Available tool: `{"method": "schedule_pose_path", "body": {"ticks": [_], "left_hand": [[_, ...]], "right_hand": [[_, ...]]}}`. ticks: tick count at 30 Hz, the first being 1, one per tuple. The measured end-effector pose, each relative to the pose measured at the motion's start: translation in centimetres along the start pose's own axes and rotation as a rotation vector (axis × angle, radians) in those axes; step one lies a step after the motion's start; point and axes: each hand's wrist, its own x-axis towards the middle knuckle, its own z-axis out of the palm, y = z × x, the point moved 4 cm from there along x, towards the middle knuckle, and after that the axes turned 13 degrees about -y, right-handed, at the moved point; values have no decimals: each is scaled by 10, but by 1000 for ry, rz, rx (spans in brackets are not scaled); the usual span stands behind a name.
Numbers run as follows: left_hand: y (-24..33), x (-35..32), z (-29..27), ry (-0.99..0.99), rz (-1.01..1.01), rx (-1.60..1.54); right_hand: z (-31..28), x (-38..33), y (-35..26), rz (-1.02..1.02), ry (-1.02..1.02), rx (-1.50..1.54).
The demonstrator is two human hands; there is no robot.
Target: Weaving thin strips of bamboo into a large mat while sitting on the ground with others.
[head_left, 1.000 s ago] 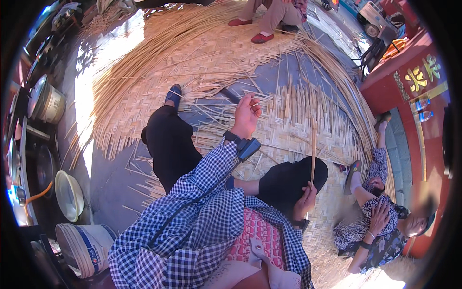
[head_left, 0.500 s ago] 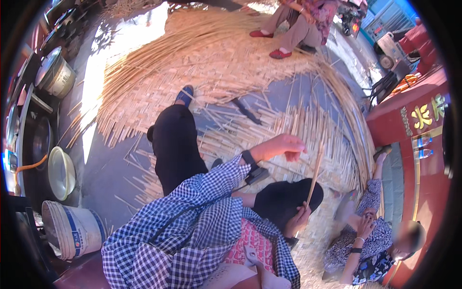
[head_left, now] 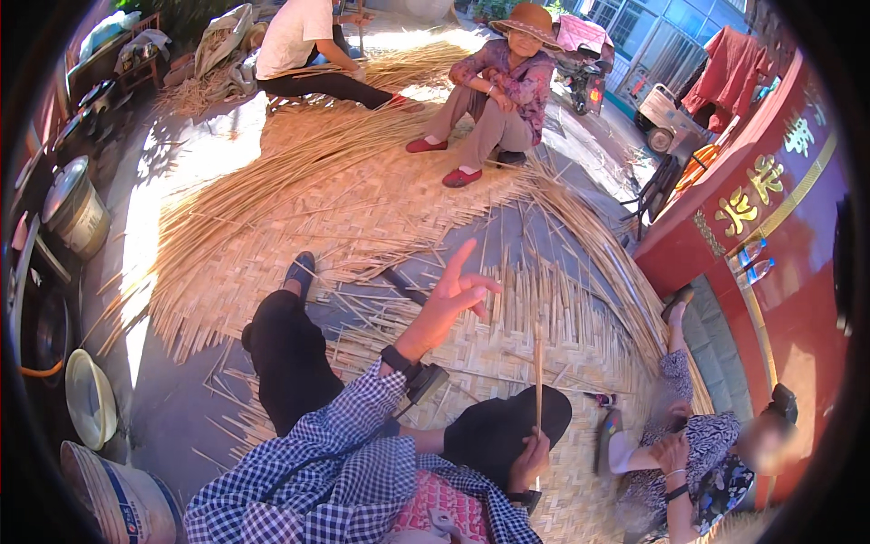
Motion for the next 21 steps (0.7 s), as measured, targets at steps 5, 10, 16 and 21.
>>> {"method": "schedule_pose_path", "body": {"ticks": [5,10,16,21], "left_hand": [[41,-3,10,-22,136,-13],[62,-26,105,-863,32,124],[-101,-72,138,-1140,-725,424],[-182,-128,144,-1405,-898,594]], "right_hand": [[2,3,-4,9,-36,-16],[1,-1,2,-13,24,-7],[6,-5,3,-39,1,38],[-1,-9,2,-22,33,27]]}}
